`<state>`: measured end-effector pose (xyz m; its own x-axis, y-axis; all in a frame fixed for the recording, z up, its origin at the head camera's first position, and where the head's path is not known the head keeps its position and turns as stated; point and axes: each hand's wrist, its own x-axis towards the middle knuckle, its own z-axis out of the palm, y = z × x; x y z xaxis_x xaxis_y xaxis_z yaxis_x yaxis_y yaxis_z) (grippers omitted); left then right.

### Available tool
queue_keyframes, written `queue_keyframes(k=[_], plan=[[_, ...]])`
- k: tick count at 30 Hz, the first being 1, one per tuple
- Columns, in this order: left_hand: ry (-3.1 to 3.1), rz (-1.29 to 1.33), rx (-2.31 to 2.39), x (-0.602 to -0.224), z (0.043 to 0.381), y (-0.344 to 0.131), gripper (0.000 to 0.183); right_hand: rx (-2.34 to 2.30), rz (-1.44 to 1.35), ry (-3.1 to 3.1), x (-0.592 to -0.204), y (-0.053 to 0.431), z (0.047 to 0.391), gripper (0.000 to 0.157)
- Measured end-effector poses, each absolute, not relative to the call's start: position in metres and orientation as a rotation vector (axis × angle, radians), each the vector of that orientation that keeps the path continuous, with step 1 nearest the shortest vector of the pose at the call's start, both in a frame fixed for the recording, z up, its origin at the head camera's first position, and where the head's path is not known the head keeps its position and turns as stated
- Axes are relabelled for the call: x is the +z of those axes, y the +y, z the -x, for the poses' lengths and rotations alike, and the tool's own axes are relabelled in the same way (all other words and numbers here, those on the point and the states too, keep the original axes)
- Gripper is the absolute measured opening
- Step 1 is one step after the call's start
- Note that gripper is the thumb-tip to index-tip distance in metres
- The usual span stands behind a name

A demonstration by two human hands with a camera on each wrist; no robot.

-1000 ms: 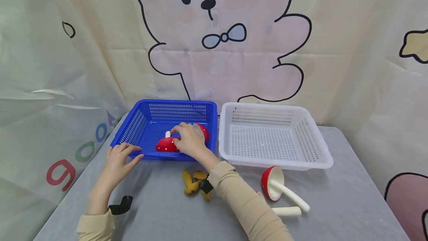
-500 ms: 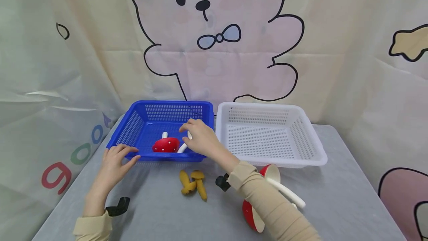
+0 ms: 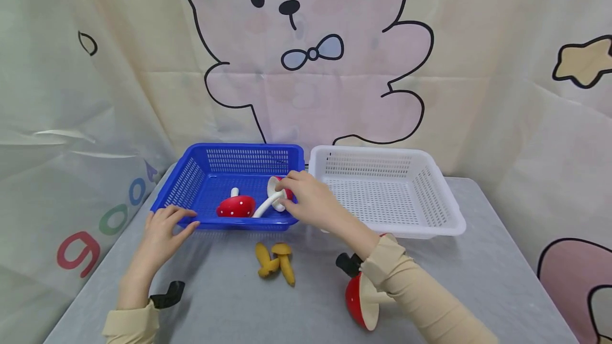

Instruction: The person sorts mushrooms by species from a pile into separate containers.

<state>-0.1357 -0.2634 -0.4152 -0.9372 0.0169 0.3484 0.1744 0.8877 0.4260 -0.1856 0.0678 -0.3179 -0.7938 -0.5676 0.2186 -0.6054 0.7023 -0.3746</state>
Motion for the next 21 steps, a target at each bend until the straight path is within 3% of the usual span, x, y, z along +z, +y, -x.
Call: queue_keyframes(k=[21], plan=[[-2.669,0.175,-0.653,-0.417,0.135,-0.263,0.016,0.494,-1.116,-2.539,-0.343,0.135,0.143,0.024]])
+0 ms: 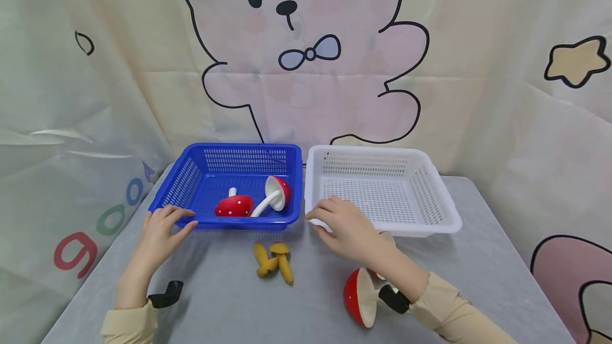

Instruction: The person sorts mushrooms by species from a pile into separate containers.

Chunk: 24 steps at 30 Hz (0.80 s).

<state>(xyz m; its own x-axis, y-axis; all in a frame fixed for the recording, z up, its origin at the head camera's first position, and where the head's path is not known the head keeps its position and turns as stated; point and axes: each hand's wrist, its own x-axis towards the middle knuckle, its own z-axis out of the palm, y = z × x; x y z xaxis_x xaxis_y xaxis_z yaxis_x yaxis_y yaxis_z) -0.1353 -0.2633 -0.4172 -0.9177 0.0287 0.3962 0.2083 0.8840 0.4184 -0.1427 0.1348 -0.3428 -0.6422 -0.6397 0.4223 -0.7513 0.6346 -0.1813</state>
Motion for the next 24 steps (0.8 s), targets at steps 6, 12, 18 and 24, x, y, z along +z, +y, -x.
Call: queue_keyframes(k=[6,12,18,24], plan=[[-2.69,0.159,-0.676,-0.416,0.134,-0.263,0.018,0.409,-1.092,-2.546,-0.352,0.155,0.128,0.025],[-2.716,0.14,-0.672,-0.416,0.134,-0.262,0.021,0.369,-1.049,-2.559,-0.366,0.177,0.115,0.03],[-2.711,0.148,-0.671,-0.417,0.134,-0.262,0.021,0.348,-1.058,-2.541,-0.381,0.195,0.103,0.031],[-2.709,0.145,-0.674,-0.416,0.134,-0.263,0.022,0.34,-1.142,-2.469,-0.395,0.209,0.097,0.036]])
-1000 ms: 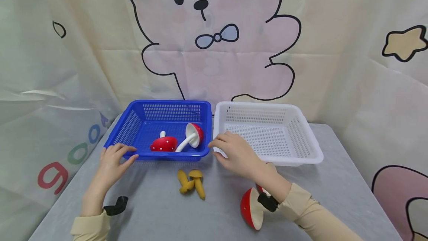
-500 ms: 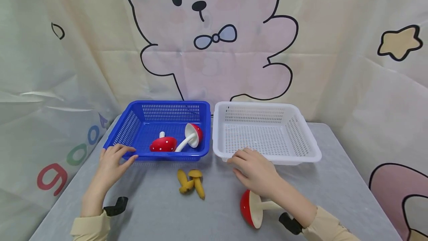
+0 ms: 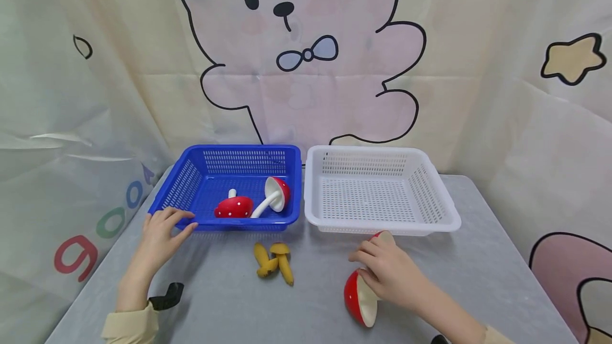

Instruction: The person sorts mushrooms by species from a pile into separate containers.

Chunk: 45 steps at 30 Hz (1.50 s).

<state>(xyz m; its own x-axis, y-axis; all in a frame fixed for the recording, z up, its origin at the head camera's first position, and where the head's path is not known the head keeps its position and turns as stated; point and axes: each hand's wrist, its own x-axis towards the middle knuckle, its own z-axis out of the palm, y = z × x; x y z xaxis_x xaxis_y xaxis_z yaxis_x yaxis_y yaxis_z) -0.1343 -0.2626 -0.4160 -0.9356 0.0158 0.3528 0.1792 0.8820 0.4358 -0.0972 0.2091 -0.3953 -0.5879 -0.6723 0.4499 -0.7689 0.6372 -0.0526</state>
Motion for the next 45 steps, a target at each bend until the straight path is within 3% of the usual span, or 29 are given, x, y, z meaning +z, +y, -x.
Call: queue_keyframes(k=[13,28,45], plan=[[-2.688,0.149,-0.672,-0.418,0.134,-0.264,0.022,0.208,-1.044,-2.672,-0.411,0.228,0.08,0.049],[-2.691,0.144,-0.667,-0.417,0.132,-0.264,0.023,0.146,-1.027,-2.787,-0.419,0.244,0.076,0.038],[-2.714,0.132,-0.659,-0.416,0.134,-0.261,0.022,0.23,-1.168,-2.666,-0.43,0.246,0.074,0.044]])
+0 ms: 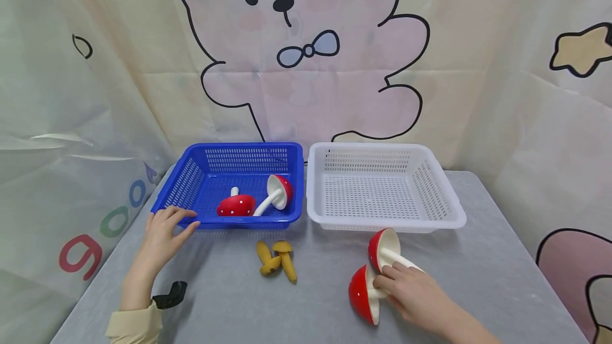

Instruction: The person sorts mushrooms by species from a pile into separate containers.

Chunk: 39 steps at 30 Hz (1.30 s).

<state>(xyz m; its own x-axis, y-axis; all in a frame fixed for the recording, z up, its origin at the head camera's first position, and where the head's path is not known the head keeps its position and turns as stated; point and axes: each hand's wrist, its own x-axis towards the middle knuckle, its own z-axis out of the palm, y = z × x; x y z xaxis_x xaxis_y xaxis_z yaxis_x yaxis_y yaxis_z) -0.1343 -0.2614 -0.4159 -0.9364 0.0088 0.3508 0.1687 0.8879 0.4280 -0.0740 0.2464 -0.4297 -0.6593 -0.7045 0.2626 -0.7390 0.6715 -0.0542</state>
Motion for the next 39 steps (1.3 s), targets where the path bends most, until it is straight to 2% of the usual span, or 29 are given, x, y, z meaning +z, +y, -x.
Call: queue_keyframes(k=[8,11,12,15,19,21,31,39], plan=[[-2.708,0.131,-0.664,-0.416,0.134,-0.261,0.022,0.224,-1.182,-2.701,-0.413,0.236,0.075,0.044],[-2.715,0.123,-0.671,-0.416,0.134,-0.262,0.022,0.236,-1.211,-2.65,-0.405,0.23,0.077,0.024],[-2.717,0.121,-0.673,-0.416,0.134,-0.262,0.022,0.241,-1.219,-2.628,-0.402,0.227,0.078,0.022],[-2.717,0.121,-0.672,-0.416,0.134,-0.262,0.022,0.249,-1.229,-2.623,-0.392,0.218,0.082,0.024],[-2.711,0.127,-0.661,-0.416,0.134,-0.262,0.022,0.233,-1.229,-2.624,-0.38,0.205,0.088,0.048],[-2.711,0.13,-0.655,-0.416,0.134,-0.262,0.022,0.235,-1.238,-2.612,-0.375,0.199,0.091,0.048],[-2.721,0.115,-0.652,-0.418,0.135,-0.261,0.023,0.298,-1.142,-2.724,-0.355,0.162,0.112,0.036],[-2.72,0.115,-0.659,-0.417,0.135,-0.261,0.023,0.475,-1.116,-2.734,-0.337,0.134,0.143,0.029]])
